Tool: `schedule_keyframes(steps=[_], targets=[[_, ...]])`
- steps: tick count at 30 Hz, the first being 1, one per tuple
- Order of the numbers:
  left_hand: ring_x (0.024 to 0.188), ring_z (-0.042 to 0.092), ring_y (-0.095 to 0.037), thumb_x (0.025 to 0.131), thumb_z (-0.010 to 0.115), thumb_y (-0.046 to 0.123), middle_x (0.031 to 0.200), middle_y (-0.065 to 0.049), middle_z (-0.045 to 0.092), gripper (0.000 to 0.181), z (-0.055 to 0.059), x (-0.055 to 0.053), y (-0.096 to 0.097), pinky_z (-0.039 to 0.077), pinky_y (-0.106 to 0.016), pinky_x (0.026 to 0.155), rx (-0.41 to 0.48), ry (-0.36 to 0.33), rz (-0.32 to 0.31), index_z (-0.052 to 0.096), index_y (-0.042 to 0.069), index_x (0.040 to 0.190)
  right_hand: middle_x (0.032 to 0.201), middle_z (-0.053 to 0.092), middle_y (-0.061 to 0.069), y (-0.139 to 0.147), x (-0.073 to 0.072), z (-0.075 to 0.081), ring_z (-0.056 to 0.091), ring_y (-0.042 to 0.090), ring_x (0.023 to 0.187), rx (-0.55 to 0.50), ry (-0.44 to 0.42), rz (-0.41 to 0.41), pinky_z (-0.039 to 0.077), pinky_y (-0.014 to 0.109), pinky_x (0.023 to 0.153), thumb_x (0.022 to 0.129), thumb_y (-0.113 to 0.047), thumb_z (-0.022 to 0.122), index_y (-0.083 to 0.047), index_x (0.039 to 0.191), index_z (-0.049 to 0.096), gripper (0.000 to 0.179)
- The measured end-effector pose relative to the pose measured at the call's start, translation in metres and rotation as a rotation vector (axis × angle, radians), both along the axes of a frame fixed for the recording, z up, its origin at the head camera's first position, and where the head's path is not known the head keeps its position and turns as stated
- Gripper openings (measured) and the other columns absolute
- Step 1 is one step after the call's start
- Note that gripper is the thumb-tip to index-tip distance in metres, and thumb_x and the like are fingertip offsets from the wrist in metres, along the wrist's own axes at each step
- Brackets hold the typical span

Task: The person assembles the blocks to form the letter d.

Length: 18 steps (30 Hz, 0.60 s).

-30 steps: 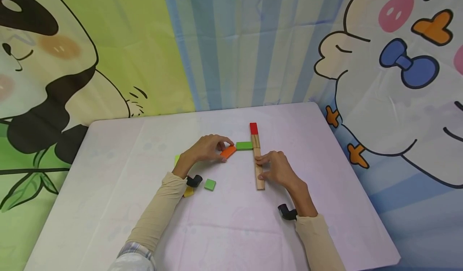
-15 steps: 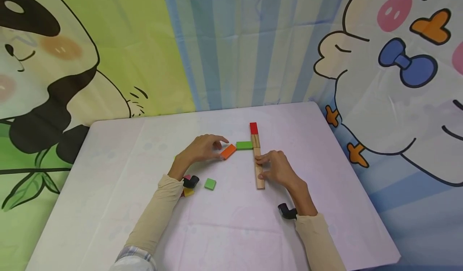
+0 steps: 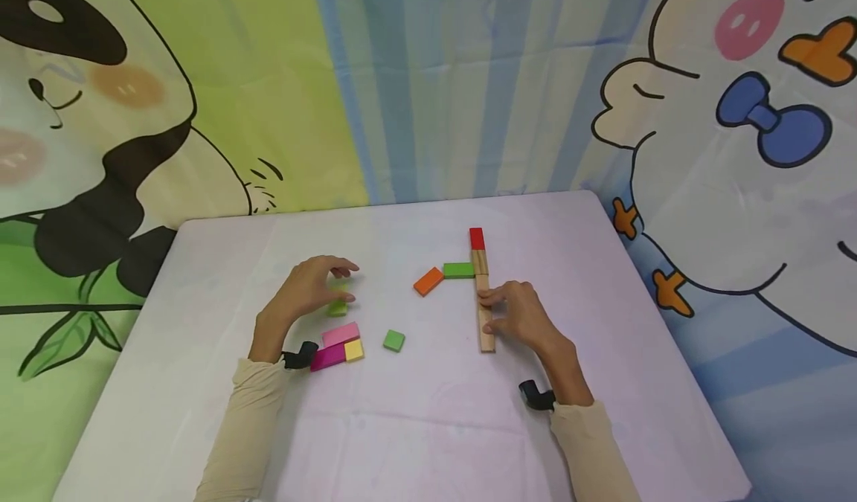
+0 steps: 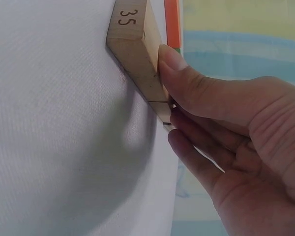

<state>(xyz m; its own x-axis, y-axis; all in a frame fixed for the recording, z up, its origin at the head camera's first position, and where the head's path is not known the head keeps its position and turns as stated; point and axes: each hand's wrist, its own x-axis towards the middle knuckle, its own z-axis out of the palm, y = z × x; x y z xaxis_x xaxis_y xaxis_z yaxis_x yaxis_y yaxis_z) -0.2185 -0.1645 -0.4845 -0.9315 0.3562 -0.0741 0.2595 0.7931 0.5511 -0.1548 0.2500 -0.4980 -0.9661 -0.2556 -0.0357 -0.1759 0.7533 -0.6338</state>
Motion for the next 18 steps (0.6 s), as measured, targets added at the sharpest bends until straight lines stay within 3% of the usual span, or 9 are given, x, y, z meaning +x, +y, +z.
schedule_keyframes(steps=[5, 10, 18], targets=[[0.114, 0.070, -0.026, 0.073, 0.104, 0.020, 0.119, -0.005, 0.079, 0.063, -0.005, 0.011, -0.022, 0.053, -0.052, 0.100, 0.002, 0.001, 0.037, 0.079, 0.015, 0.131, 0.135, 0.078, 0.011, 0.001, 0.000, 0.001, 0.067, 0.043, 0.131, 0.001, 0.008, -0.003, 0.039, 0.068, 0.121, 0.072, 0.000, 0.100, 0.000, 0.121, 0.081, 0.053], [0.114, 0.069, -0.026, 0.072, 0.104, 0.017, 0.119, -0.005, 0.078, 0.064, -0.017, 0.017, -0.035, 0.052, -0.053, 0.102, 0.017, -0.012, 0.059, 0.078, 0.016, 0.131, 0.136, 0.077, 0.010, 0.000, 0.001, 0.001, 0.067, 0.043, 0.131, 0.014, 0.006, -0.002, 0.046, 0.065, 0.117, 0.072, -0.001, 0.100, -0.001, 0.122, 0.081, 0.053], [0.116, 0.070, -0.028, 0.073, 0.103, 0.017, 0.123, -0.007, 0.079, 0.062, -0.021, 0.015, -0.026, 0.051, -0.056, 0.106, 0.036, 0.004, 0.064, 0.079, 0.011, 0.130, 0.134, 0.078, 0.010, 0.000, 0.001, -0.001, 0.068, 0.042, 0.130, 0.017, 0.024, 0.010, 0.047, 0.065, 0.116, 0.071, 0.000, 0.100, -0.001, 0.120, 0.082, 0.053]])
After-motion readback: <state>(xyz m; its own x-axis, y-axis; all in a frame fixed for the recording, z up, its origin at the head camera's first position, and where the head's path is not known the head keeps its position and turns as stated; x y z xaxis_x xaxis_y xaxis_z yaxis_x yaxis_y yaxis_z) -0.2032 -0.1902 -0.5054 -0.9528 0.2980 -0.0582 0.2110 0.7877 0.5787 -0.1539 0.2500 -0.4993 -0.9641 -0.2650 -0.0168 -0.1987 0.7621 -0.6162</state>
